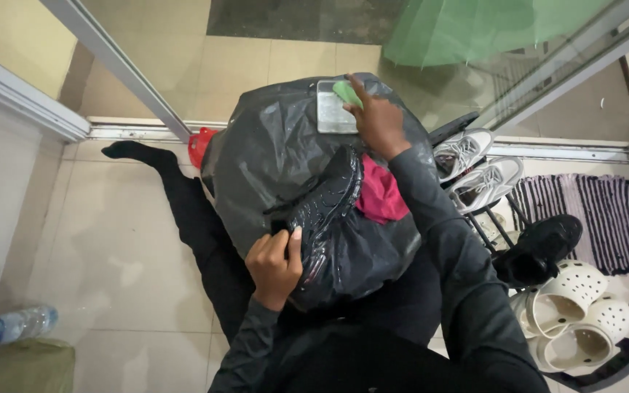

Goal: The person scrubs a black shoe with a green brush and a cleaning solution, then wipes it with a pink cloth. The shoe is held in the left hand while the right hand applies the brush and cloth.

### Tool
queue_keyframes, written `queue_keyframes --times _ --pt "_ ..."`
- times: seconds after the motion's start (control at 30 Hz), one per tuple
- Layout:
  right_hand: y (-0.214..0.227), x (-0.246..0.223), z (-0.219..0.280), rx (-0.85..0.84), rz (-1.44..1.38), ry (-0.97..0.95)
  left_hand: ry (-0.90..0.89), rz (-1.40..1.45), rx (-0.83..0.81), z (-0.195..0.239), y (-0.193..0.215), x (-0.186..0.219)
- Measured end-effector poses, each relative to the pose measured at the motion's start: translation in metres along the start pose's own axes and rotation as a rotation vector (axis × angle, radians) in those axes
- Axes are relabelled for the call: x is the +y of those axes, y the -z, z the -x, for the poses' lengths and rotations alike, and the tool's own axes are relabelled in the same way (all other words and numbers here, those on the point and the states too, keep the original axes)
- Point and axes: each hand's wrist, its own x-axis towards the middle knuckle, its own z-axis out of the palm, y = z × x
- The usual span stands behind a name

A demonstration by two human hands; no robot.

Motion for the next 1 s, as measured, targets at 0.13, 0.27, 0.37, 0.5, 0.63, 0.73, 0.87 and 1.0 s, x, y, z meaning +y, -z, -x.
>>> queue_keyframes --times 0.13,0.27,0.37,0.5,0.63,0.73,0.87,1.0 --pt "0.024 -0.012 0.012 0.040 -0.046 0.059 -0.027 -0.027 0.039 -0.006 -0.001 -0.002" --pt "-0.025 0.015 0.005 -0.003 -0.017 0.022 -0.026 -0.033 0.039 -0.003 -0.002 -0.002" --pt "0.017 -0.010 0.012 -0.081 -0.069 -0.021 -0.035 -0.036 0.049 -0.005 -0.002 -0.001" --pt "0.003 0.001 0.011 -0.084 -0.070 -0.023 -0.035 -0.035 0.044 -0.005 -0.001 0.001" --pt "-0.003 0.007 0.013 -0.125 -0.049 -0.021 -0.045 -0.050 0.054 -0.008 0.002 0.004" --pt "0.007 0.005 0.028 -0.109 -0.141 -0.046 -0.066 -0.056 0.052 -0.007 0.001 0.004" --pt "0.040 -0.007 0.046 -0.017 -0.244 -0.126 -0.079 -0.035 0.053 -0.007 -0.001 0.003" --pt "0.046 0.009 0.077 0.161 -0.529 -0.029 -0.074 -0.026 0.059 -0.006 0.001 0.004"
